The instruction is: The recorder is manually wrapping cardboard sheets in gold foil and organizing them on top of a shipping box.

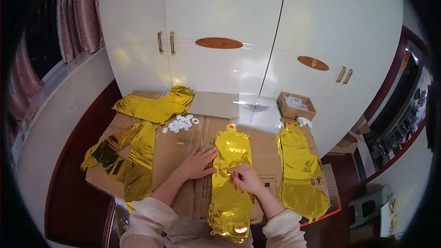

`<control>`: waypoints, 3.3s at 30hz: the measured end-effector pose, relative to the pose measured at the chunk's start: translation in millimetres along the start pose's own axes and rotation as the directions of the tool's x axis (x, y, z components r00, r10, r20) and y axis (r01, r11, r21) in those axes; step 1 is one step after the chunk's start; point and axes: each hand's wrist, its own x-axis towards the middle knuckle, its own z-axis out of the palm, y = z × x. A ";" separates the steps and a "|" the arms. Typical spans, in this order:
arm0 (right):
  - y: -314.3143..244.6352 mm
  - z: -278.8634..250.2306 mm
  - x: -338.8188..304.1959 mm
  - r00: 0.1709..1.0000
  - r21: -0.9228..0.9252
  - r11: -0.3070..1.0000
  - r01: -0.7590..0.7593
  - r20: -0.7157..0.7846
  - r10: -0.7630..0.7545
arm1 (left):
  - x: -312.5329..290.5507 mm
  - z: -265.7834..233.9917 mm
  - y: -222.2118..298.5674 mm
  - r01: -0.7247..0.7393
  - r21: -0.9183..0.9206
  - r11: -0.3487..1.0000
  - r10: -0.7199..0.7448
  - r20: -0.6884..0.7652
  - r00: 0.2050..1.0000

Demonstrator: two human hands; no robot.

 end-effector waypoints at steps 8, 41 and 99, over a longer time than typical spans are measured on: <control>-2.5 -2.4 0.5 1.000 -0.003 1.000 0.018 0.005 -0.018 | 5.4 -4.9 -5.2 -0.014 0.023 1.000 0.012 0.074 0.997; -1.2 0.5 0.7 0.998 -0.090 0.995 0.031 0.065 -0.025 | 13.3 -0.3 -9.8 -0.020 0.083 0.996 0.018 0.027 0.999; -51.3 18.4 -12.5 0.723 -0.063 0.847 0.528 0.556 -0.409 | 26.1 -11.1 -5.4 0.046 0.215 0.975 -0.068 0.097 0.993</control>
